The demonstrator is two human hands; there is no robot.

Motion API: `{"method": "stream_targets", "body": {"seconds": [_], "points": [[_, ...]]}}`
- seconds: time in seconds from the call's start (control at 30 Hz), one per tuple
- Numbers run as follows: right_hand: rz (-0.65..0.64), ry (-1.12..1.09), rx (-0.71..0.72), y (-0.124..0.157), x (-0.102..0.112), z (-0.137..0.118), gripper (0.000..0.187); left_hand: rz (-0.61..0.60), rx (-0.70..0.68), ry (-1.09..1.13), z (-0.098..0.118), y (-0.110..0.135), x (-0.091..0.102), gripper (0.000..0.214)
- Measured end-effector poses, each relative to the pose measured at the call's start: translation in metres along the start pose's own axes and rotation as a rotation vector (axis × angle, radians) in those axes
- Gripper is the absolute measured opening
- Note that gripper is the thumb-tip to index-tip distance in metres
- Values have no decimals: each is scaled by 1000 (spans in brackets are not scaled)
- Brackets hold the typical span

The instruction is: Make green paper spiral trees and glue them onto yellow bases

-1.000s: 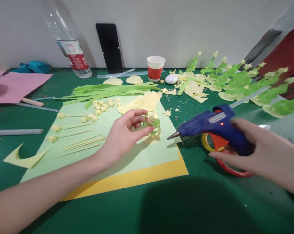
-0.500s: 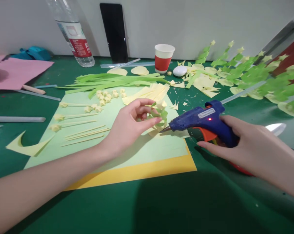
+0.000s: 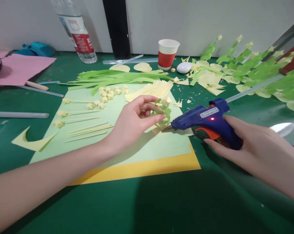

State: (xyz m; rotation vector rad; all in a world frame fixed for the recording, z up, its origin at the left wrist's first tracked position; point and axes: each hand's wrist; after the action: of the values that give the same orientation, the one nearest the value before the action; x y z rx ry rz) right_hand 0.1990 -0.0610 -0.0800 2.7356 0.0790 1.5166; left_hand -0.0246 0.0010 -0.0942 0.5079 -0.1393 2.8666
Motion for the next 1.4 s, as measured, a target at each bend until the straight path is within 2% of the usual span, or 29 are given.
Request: {"method": "stream_targets", "body": {"seconds": [0.17,0.27,0.43,0.67,0.87,1.07,1.2,1.3,1.4], "points": [[27,-14,-73,-4,-2,-12,35,3,-13,15,-1,0,0,20],[46,6,-155,-7,-3,-20,50,-5,-19,15,-1,0,0,19],[41,95,-205,-5,-2,-21,75,-19,-13,-27,0,1,1,17],[82,117,-234,-7,-2,-17,80,-18,-19,-6,-1,0,1,19],[43,118,-94,-4,-1,-5,68,-19,-25,1,-1,0,0,19],[156,118,-39,-5,-5,-17,73,-18,-27,-33,-1,0,0,16],[203,185,221,-4,-3,-17,63,-21,-22,-35,-1,1,0,16],[275,322,434,-1,-1,-17,53,-22,-22,-25,-1,1,0,17],[352,519,523,3,0,-18,48,-29,-20,-3,-1,0,1,17]]}}
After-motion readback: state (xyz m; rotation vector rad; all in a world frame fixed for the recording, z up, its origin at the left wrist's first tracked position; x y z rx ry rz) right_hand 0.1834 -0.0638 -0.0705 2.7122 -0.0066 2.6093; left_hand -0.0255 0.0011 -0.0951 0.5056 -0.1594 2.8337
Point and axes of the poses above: each hand's wrist, its own y-axis away from the middle knuckle, its own x-axis out of the back of the hand, z = x × y, and after that the axes turned 11 degrees about -y, right-handed
